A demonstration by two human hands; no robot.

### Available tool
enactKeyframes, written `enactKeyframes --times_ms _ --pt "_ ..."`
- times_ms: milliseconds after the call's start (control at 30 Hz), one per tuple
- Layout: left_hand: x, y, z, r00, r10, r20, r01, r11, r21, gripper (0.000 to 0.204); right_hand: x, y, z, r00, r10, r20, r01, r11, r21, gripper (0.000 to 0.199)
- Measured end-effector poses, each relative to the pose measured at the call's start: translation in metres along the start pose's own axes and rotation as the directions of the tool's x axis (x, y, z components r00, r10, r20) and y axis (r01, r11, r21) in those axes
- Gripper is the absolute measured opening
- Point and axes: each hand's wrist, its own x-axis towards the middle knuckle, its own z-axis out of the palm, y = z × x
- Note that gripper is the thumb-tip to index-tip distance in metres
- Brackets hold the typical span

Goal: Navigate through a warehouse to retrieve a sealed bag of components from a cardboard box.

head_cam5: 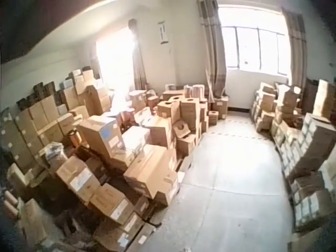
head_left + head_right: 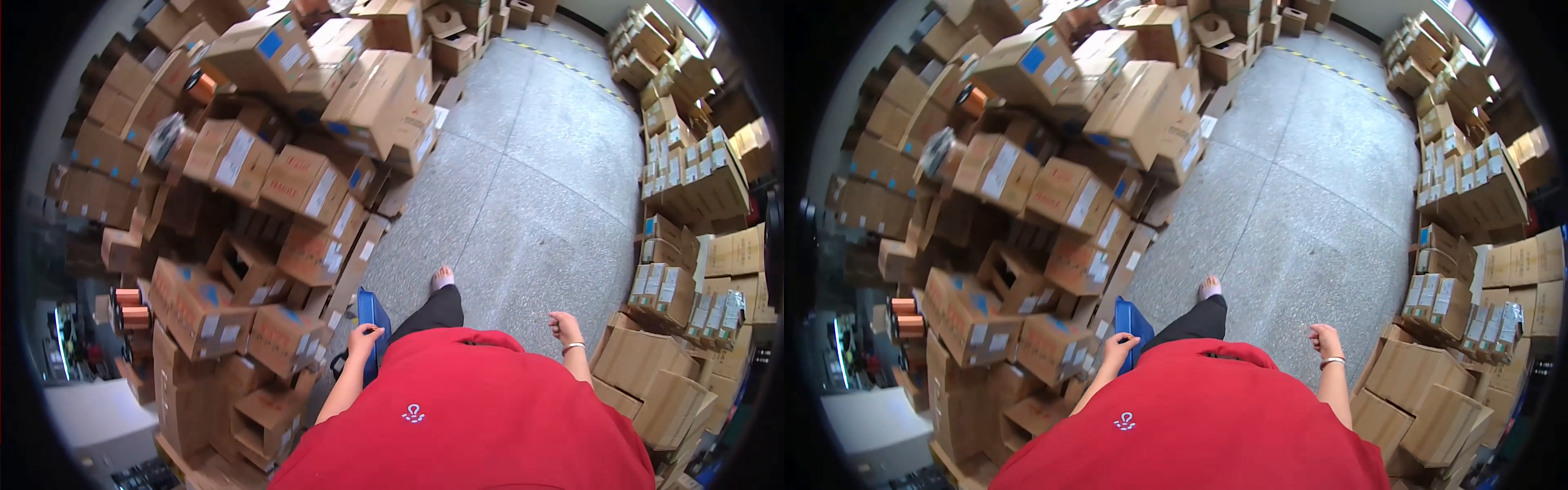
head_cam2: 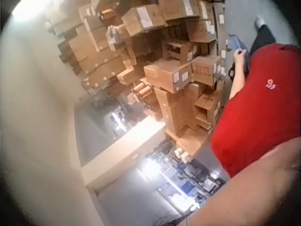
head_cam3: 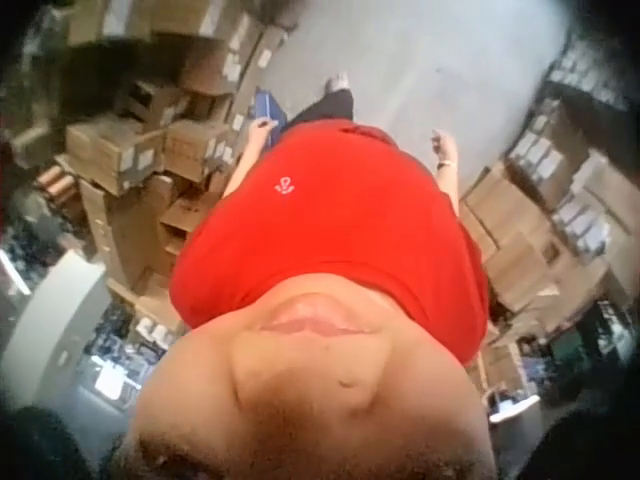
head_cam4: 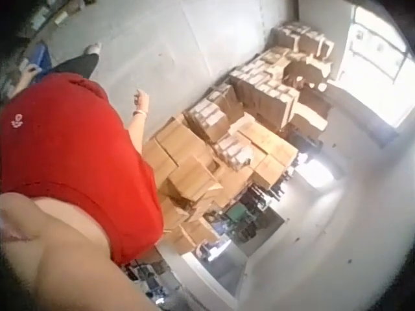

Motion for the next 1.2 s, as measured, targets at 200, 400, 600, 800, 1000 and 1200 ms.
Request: enactKeyframes --times_ms 200,400,600,800,1000,1200 --pt "0.105 0.111 0.031 0.986 0.012 0.168 -0.032 0.992 0.118 0.028 0.031 -0.105 -0.036 0.976 -0.083 -0.204 0.126 0.970 0.206 0.010" --pt "0.180 0.216 0.072 0.983 0.055 0.174 -0.088 0.978 0.187 0.030 0.088 -0.170 -0.027 0.998 0.009 -0.059 0.007 0.963 0.270 0.010" --pt "0.251 0.291 0.127 0.980 0.014 0.198 -0.067 0.963 0.263 0.027 0.219 -0.239 -0.079 0.969 0.216 -0.120 -0.184 0.954 0.235 0.011" --pt "0.306 0.386 0.189 0.996 -0.072 0.059 0.050 0.945 0.323 0.030 0.342 -0.439 -0.108 0.983 -0.071 -0.171 0.073 0.997 0.009 0.014" --pt "0.377 0.495 0.249 0.998 -0.069 -0.009 0.070 0.995 0.076 0.025 0.414 -0.644 -0.087 0.944 -0.310 -0.109 0.314 0.949 0.015 0.028" --pt "0.469 0.562 0.299 1.000 -0.002 0.017 0.003 0.997 -0.078 0.024 0.480 -0.746 -0.033 0.924 -0.376 0.062 0.373 0.926 0.060 0.027"
